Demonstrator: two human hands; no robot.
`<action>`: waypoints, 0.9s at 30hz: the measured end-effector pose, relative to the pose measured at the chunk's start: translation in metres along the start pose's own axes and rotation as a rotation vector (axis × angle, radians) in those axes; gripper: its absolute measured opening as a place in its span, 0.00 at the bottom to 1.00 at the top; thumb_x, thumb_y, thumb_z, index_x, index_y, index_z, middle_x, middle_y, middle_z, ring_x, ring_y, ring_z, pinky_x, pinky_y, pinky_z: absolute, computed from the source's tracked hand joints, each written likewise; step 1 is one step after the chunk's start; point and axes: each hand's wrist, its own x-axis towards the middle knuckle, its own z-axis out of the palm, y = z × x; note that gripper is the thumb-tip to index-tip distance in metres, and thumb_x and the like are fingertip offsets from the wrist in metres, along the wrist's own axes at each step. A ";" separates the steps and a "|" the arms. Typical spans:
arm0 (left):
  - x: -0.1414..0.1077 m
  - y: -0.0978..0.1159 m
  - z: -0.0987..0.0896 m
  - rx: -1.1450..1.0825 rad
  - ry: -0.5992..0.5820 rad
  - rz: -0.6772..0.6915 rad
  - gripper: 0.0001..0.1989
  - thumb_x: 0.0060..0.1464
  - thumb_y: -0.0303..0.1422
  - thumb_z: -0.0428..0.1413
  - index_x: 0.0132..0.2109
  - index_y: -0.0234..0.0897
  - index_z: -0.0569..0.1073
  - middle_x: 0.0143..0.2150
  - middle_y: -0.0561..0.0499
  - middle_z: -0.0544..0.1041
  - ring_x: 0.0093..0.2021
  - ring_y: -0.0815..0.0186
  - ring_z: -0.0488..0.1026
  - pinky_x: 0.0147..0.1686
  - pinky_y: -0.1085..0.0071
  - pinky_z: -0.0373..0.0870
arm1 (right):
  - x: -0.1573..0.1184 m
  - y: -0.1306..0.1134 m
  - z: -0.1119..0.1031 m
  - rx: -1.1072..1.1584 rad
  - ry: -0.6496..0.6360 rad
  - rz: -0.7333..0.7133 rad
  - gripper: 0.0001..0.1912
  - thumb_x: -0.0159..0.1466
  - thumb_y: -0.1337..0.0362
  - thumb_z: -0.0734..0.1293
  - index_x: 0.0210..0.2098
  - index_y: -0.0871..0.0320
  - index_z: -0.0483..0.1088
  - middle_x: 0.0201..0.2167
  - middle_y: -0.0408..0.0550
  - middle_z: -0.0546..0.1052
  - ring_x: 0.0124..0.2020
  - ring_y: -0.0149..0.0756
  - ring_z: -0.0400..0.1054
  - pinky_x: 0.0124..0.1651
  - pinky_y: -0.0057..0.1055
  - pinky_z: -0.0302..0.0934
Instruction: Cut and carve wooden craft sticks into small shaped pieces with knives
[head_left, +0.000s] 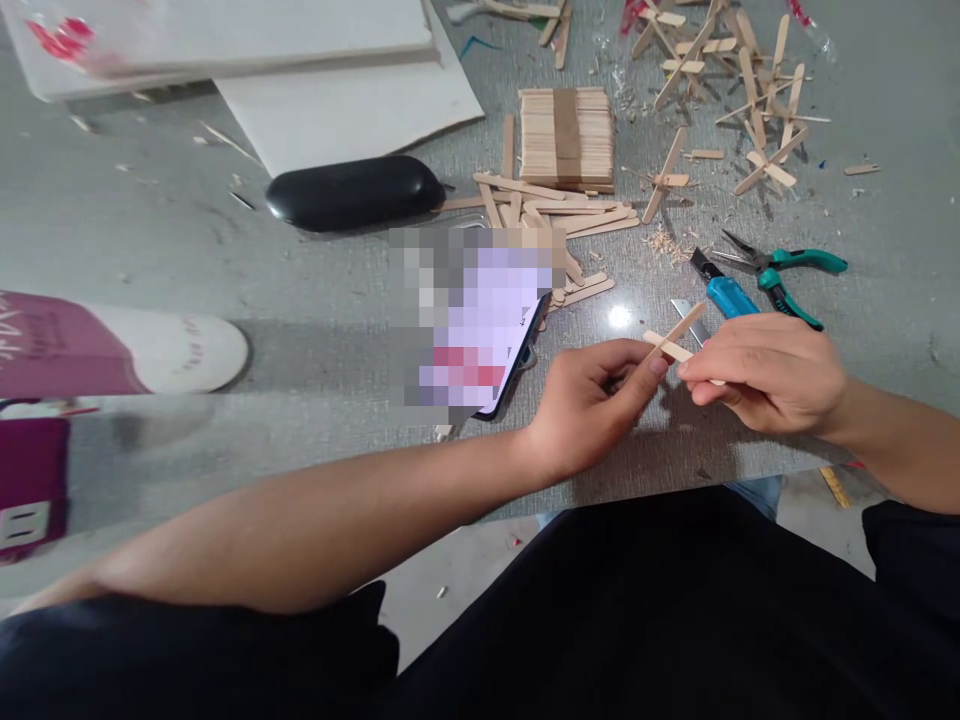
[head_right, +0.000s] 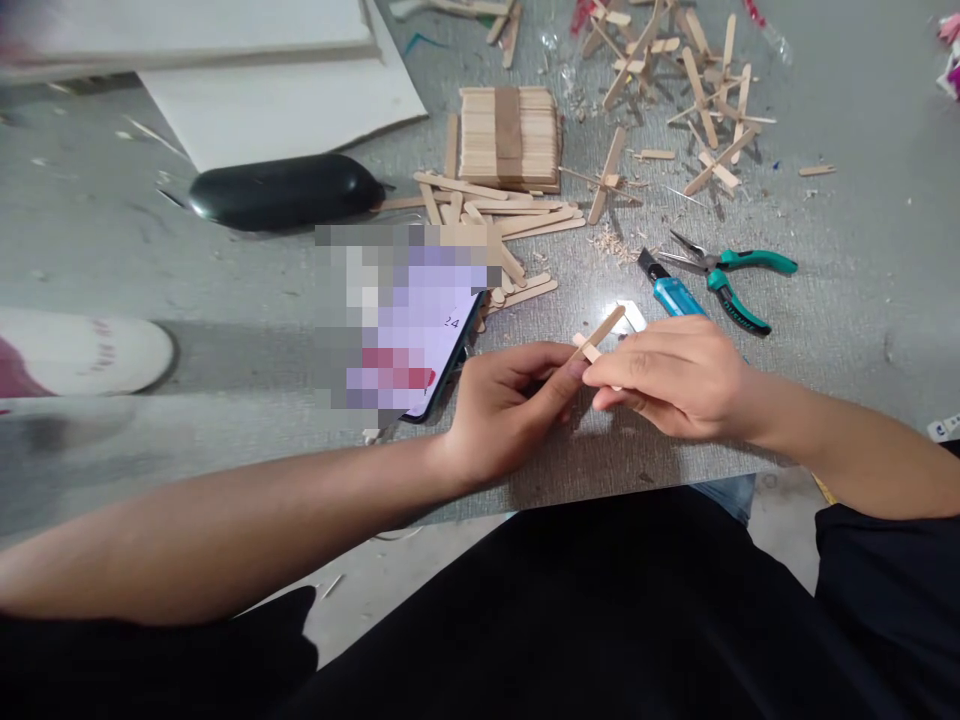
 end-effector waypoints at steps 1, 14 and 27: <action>0.000 0.000 0.000 0.003 0.004 0.004 0.19 0.75 0.47 0.65 0.46 0.36 0.90 0.23 0.56 0.75 0.24 0.72 0.66 0.24 0.73 0.62 | 0.000 0.001 0.000 0.001 0.003 -0.003 0.04 0.83 0.64 0.69 0.53 0.55 0.77 0.36 0.43 0.87 0.36 0.32 0.84 0.40 0.30 0.76; 0.002 0.005 -0.002 0.000 -0.043 -0.093 0.17 0.76 0.45 0.63 0.49 0.35 0.88 0.22 0.58 0.72 0.22 0.72 0.64 0.22 0.75 0.59 | 0.001 0.009 -0.003 -0.112 -0.011 -0.126 0.07 0.81 0.64 0.71 0.51 0.61 0.80 0.37 0.47 0.85 0.36 0.32 0.79 0.39 0.31 0.70; 0.005 0.008 -0.002 0.007 -0.049 -0.119 0.16 0.76 0.44 0.62 0.45 0.37 0.84 0.21 0.55 0.75 0.21 0.70 0.70 0.24 0.77 0.67 | 0.002 0.007 -0.008 -0.113 0.018 -0.197 0.03 0.79 0.66 0.74 0.50 0.58 0.80 0.34 0.42 0.83 0.34 0.30 0.77 0.35 0.31 0.69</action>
